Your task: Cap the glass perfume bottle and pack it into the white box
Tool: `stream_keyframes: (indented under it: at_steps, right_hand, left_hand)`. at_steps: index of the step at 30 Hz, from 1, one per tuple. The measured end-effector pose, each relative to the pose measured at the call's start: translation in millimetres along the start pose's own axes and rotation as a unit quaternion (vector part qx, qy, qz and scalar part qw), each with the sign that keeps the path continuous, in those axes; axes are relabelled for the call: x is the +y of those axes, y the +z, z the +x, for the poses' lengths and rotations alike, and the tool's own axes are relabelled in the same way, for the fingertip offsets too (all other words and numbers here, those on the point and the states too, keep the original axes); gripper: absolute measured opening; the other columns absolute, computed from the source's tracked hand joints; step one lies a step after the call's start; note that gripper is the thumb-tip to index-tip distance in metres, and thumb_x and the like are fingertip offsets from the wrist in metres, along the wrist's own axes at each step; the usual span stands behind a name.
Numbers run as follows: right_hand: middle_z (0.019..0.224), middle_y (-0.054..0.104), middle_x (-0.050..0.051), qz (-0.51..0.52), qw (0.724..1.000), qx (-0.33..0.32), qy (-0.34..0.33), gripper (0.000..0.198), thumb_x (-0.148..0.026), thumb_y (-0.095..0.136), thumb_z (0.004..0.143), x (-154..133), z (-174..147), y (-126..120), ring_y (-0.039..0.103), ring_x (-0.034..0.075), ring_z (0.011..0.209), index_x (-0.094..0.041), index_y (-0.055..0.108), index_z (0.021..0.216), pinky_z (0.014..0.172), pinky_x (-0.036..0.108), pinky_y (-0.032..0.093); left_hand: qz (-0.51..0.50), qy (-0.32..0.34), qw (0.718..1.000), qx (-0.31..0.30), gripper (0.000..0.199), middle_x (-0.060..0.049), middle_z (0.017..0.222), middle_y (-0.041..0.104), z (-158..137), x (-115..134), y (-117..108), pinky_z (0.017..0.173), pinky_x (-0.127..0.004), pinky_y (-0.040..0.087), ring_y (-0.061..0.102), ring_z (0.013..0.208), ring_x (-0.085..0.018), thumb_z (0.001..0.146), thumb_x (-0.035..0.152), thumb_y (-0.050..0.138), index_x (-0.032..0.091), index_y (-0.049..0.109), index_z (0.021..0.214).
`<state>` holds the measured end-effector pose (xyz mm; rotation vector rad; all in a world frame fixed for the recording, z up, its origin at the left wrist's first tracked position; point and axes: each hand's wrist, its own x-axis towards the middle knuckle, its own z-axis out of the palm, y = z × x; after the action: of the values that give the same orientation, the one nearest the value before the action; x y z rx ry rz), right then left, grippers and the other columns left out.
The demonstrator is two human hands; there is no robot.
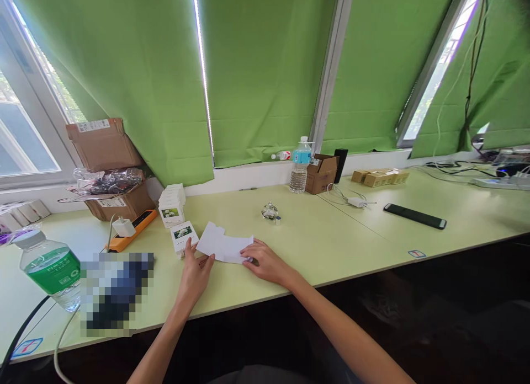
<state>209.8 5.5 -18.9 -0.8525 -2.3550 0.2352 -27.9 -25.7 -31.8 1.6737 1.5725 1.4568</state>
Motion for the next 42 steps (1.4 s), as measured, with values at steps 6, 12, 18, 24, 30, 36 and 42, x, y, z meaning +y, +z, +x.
stream_keyframes:
  at_steps: [6,12,18,24,30,36,42]
  right_hand:
    - [0.107,0.072,0.006,0.004,1.0,-0.004,-0.007,0.017,-0.021,0.061,0.085,-2,0,-1,0.065,0.021,0.1,-0.021,0.069,0.1,0.11,0.046,0.028]
    - [0.106,0.072,0.005,0.006,1.0,-0.013,-0.02,0.016,-0.019,0.062,0.084,-4,0,-1,0.065,0.021,0.1,-0.022,0.069,0.097,0.109,0.045,0.03]
    - [0.106,0.072,0.005,0.01,0.999,-0.018,-0.034,0.017,-0.017,0.062,0.082,-8,0,-3,0.065,0.02,0.1,-0.022,0.069,0.097,0.11,0.044,0.029]
    - [0.105,0.072,0.004,0.014,0.999,-0.019,-0.037,0.018,-0.017,0.062,0.083,-9,0,-4,0.066,0.02,0.099,-0.022,0.07,0.098,0.11,0.043,0.029]
    - [0.106,0.072,0.005,0.015,0.999,-0.025,-0.03,0.02,-0.019,0.062,0.084,-10,0,-4,0.065,0.021,0.1,-0.022,0.07,0.102,0.11,0.044,0.029]
    - [0.105,0.072,0.005,0.014,0.999,-0.022,-0.033,0.022,-0.019,0.059,0.085,-13,1,-6,0.064,0.02,0.102,-0.021,0.069,0.104,0.11,0.042,0.03]
    - [0.104,0.072,0.004,0.009,0.999,-0.029,-0.035,0.021,-0.018,0.06,0.083,-14,2,-8,0.064,0.02,0.101,-0.022,0.069,0.102,0.107,0.039,0.033]
  left_hand:
    - [-0.083,-0.056,0.995,-0.004,0.093,-0.021,0.15,0.027,-1,4,-3,0.085,-0.036,0.056,0.069,0.095,-0.02,0.085,0.035,0.059,0.03,-0.011,0.146]
    - [-0.113,-0.067,0.99,-0.043,0.099,-0.016,0.131,0.057,-1,6,-2,0.086,-0.036,0.055,0.07,0.092,-0.019,0.084,0.031,0.061,0.025,-0.017,0.146]
    - [-0.041,-0.039,0.992,-0.11,0.055,-0.011,0.109,0.07,-1,2,-2,0.089,-0.041,0.052,0.067,0.101,-0.024,0.083,0.034,0.059,0.017,0.041,0.133]
    - [0.013,-0.009,0.986,-0.168,0.031,-0.011,0.113,0.069,-6,16,-6,0.09,-0.04,0.05,0.063,0.109,-0.027,0.088,0.039,0.05,0.018,0.059,0.11]
    - [0.05,0.036,0.979,-0.194,0.045,-0.01,0.124,0.063,-12,31,-7,0.094,-0.039,0.047,0.059,0.116,-0.025,0.092,0.046,0.043,0.022,0.049,0.128]
    - [0.189,0.114,0.959,-0.179,0.06,-0.01,0.135,0.054,-17,21,-2,0.103,-0.044,0.039,0.05,0.125,-0.028,0.087,0.049,0.052,0.022,0.039,0.139]
    - [0.213,0.158,0.946,-0.185,0.048,-0.008,0.134,0.056,-16,17,-2,0.103,-0.04,0.04,0.051,0.124,-0.024,0.092,0.04,0.046,0.024,0.042,0.138]
